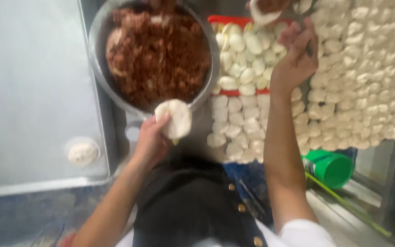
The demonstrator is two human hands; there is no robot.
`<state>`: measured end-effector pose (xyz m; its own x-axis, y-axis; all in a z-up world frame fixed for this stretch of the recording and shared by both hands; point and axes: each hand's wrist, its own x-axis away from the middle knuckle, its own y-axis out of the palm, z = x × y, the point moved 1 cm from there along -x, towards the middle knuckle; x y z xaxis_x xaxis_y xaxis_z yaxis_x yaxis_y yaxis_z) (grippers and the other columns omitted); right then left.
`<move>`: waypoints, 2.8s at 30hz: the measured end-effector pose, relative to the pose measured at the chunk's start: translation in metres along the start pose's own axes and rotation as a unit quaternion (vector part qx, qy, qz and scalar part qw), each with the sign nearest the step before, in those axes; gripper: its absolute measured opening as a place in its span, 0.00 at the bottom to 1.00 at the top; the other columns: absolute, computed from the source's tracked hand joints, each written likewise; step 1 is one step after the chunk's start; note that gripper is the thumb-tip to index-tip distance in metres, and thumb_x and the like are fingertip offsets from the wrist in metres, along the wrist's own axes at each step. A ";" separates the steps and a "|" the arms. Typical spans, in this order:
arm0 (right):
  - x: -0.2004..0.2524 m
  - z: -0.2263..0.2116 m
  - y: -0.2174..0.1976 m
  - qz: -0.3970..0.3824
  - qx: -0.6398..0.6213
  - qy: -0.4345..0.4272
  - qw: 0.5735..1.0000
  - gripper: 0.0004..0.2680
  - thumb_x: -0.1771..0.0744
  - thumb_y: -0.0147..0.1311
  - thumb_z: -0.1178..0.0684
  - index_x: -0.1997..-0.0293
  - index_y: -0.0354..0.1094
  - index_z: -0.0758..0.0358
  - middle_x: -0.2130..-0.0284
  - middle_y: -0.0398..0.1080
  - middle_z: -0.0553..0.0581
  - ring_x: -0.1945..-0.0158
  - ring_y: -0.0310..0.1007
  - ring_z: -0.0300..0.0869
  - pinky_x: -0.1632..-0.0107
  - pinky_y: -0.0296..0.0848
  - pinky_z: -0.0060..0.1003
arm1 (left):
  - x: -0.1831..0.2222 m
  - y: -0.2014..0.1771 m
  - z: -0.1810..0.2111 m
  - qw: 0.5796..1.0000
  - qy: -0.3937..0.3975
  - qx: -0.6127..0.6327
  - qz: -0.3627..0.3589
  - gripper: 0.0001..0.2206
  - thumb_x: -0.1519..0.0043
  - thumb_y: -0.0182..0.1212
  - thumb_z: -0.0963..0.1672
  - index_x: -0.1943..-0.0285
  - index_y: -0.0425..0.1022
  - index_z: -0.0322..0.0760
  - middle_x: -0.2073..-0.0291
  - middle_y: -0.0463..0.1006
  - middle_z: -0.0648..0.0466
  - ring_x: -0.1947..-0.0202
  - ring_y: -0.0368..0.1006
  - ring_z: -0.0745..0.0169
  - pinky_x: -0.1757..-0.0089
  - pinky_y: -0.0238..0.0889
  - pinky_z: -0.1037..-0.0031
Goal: The person fills pieces of dough with a meat mixture and egg slices, then folds and pinches the dough to seal it, placing the finished buns on a metal tray.
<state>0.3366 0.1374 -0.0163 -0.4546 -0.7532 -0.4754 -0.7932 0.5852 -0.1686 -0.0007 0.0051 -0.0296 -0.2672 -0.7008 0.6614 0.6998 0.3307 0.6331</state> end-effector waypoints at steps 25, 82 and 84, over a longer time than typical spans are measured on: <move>0.004 0.009 0.012 -0.093 0.089 -0.163 0.978 0.10 0.25 0.48 0.61 0.35 0.67 0.68 0.44 0.71 0.64 0.46 0.79 0.49 0.44 0.83 0.39 | 0.000 0.007 0.008 1.000 0.006 -0.020 0.020 0.13 0.32 0.55 0.44 0.47 0.74 0.27 0.59 0.82 0.49 0.61 0.78 0.62 0.62 0.72 0.72; -0.015 -0.050 0.035 -0.182 0.135 -0.094 0.969 0.07 0.23 0.47 0.60 0.38 0.68 0.67 0.53 0.73 0.61 0.53 0.80 0.43 0.53 0.83 0.33 | -0.005 0.018 0.004 0.998 -0.004 -0.068 -0.014 0.16 0.31 0.55 0.45 0.42 0.73 0.25 0.58 0.81 0.47 0.62 0.77 0.63 0.64 0.67 0.72; -0.021 -0.054 0.035 -0.186 0.145 -0.094 0.967 0.07 0.24 0.48 0.60 0.40 0.69 0.68 0.55 0.73 0.61 0.55 0.80 0.42 0.55 0.82 0.33 | -0.007 0.019 0.005 0.998 -0.001 -0.064 -0.015 0.16 0.31 0.55 0.45 0.42 0.73 0.25 0.57 0.81 0.47 0.61 0.77 0.63 0.64 0.68 0.72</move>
<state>0.2964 0.1577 0.0338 -0.0563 -0.8758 -0.4793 -0.7280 0.3646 -0.5806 0.0113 0.0193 -0.0207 -0.2905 -0.7082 0.6435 0.7708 0.2253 0.5959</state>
